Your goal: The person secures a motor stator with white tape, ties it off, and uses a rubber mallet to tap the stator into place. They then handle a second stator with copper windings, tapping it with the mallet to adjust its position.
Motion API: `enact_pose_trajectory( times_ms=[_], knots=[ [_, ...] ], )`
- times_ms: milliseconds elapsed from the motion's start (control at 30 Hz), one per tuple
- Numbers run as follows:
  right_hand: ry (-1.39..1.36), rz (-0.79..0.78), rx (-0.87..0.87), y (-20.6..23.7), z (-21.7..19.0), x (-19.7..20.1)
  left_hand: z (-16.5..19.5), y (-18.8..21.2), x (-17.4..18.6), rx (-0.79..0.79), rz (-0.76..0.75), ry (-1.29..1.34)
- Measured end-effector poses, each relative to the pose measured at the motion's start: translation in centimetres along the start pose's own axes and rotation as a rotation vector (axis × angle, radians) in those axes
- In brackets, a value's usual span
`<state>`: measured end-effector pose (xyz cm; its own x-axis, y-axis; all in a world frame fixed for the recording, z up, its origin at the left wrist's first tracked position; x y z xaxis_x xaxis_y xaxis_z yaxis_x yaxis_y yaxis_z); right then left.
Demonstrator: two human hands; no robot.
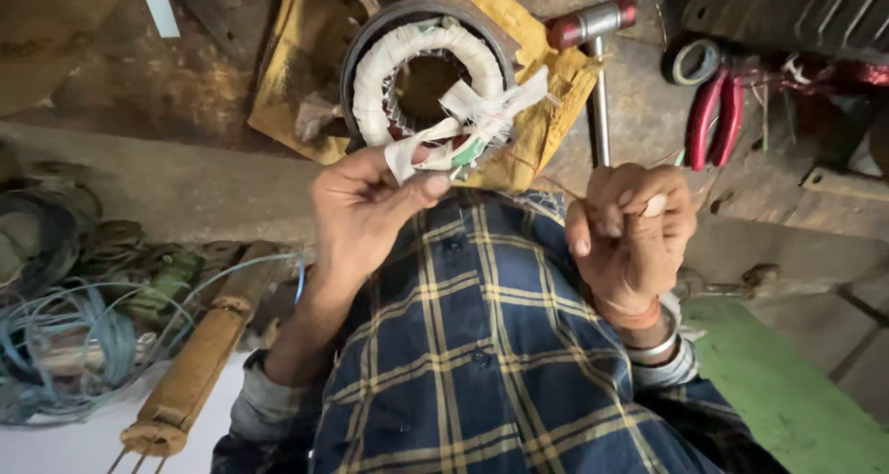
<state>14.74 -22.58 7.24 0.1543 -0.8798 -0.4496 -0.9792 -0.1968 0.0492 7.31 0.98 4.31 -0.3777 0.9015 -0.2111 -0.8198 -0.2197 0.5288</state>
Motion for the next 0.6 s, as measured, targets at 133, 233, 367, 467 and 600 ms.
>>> enact_pose_trajectory(
  times_ms=[133,233,367,467,600],
  knots=[
    [0.463,0.015,0.228,-3.1,0.3,2.0,0.6,-0.6,-0.5,-0.113,-0.098,-0.168],
    [0.962,-0.121,0.500,-3.2,-2.1,0.5,1.4,-1.4,-0.7,-0.075,-0.096,-0.398],
    [1.259,-0.816,0.565,0.0,-4.4,-6.0,2.9,-1.9,-0.7,-0.137,-0.200,-0.048],
    [1.189,-0.639,0.539,0.0,-2.8,-8.5,3.2,-2.0,-0.7,-0.104,-0.190,-0.117],
    [0.868,-0.617,0.154,-2.7,2.0,-6.2,3.6,-2.2,-0.9,-0.126,-0.185,-0.136]
  ],
)
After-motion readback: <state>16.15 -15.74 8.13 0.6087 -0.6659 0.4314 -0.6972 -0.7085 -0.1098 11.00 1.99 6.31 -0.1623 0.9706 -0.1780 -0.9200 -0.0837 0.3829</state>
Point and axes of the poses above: each hand's wrist, its own y-axis away from the middle knuckle, its own x-axis out of the back of the hand, z = x × y, the point moved 3 cm from there along -y, towards the middle knuckle, and after that the axes turned 6 degrees about x, right-handed, at the moved point
